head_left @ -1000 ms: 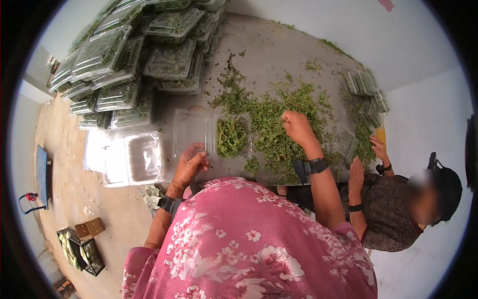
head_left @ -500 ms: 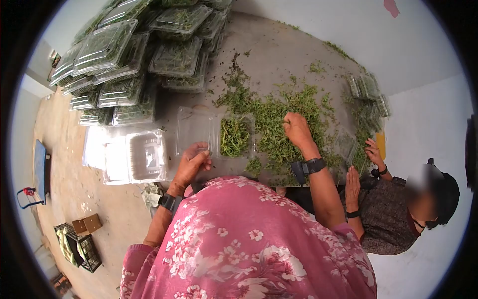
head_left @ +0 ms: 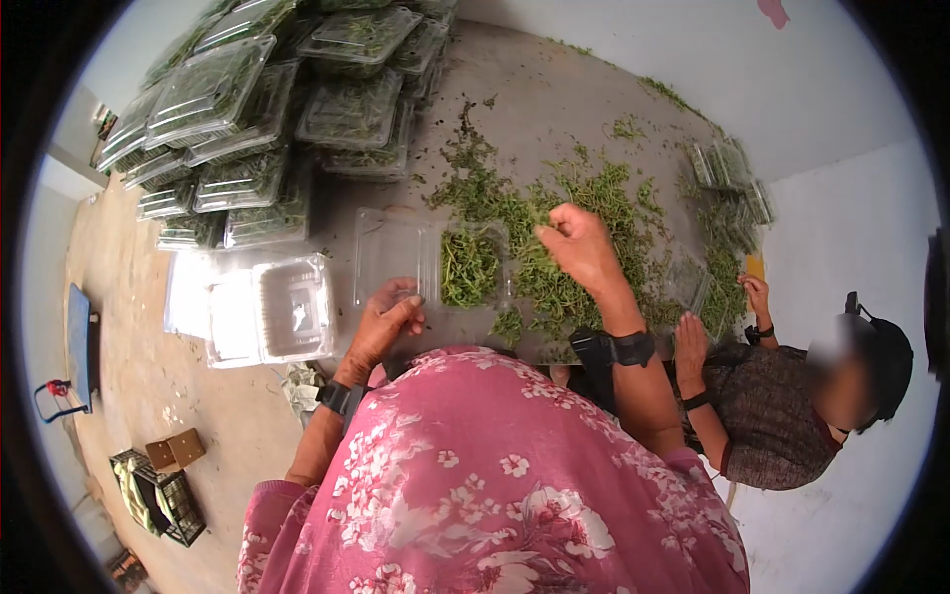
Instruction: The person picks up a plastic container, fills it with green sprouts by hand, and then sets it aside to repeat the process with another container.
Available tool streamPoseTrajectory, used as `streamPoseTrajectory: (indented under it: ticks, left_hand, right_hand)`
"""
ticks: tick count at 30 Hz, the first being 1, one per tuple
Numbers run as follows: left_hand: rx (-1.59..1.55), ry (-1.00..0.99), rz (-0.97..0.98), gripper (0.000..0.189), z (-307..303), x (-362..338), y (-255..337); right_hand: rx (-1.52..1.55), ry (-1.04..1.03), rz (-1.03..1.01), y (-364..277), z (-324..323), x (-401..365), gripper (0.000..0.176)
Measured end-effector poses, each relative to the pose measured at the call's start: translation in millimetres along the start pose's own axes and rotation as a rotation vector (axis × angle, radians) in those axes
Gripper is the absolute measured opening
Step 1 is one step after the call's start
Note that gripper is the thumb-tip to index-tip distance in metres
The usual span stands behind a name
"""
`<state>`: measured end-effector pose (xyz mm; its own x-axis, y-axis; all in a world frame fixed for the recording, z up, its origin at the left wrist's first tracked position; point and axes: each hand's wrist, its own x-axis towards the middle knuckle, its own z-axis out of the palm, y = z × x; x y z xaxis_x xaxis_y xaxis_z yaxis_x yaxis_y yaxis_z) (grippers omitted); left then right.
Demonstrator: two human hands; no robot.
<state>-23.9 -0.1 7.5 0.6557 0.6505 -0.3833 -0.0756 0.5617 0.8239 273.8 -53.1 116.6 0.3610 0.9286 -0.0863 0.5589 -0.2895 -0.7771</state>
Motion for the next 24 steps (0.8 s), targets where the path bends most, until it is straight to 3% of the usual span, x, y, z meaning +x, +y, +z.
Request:
streamPoseTrajectory:
  ticks: [3,6,7,10,13,16,19,24]
  left_hand:
    - [0.003,-0.008,0.014,0.038,0.3,-0.8,0.3]
    - [0.042,0.004,0.017,0.038,1.5,-2.9,2.9]
    - [0.032,0.004,0.021,0.038,2.1,-3.5,3.4]
    - [0.01,-0.002,0.029,0.038,1.8,-3.2,1.8]
    - [0.01,-0.013,0.035,0.038,-0.9,0.7,-3.1]
    - [0.017,-0.016,0.038,0.038,-1.4,0.4,-2.3]
    - [0.007,-0.013,0.041,0.038,-2.9,1.8,-5.5]
    - [0.003,-0.002,0.045,0.037,-2.6,0.9,-5.9]
  right_hand:
    - [-0.11,-0.079,0.107,-6.7,21.6,0.3,0.03]
    - [-0.088,-0.112,0.042,-0.9,37.3,-6.0,0.034]
    - [-0.221,-0.086,-0.028,-5.2,37.3,-9.6,0.037]
    - [-0.242,-0.035,-0.073,-1.8,36.0,-14.7,0.033]
    - [-0.241,-0.144,0.039,-11.6,26.3,-14.3,0.032]
    - [-0.284,-0.171,-0.038,-10.5,32.7,-18.2,0.031]
    - [-0.515,-0.222,0.023,-27.8,45.1,-21.7,0.032]
    - [-0.649,-0.188,-0.102,-4.1,65.4,-17.9,0.022]
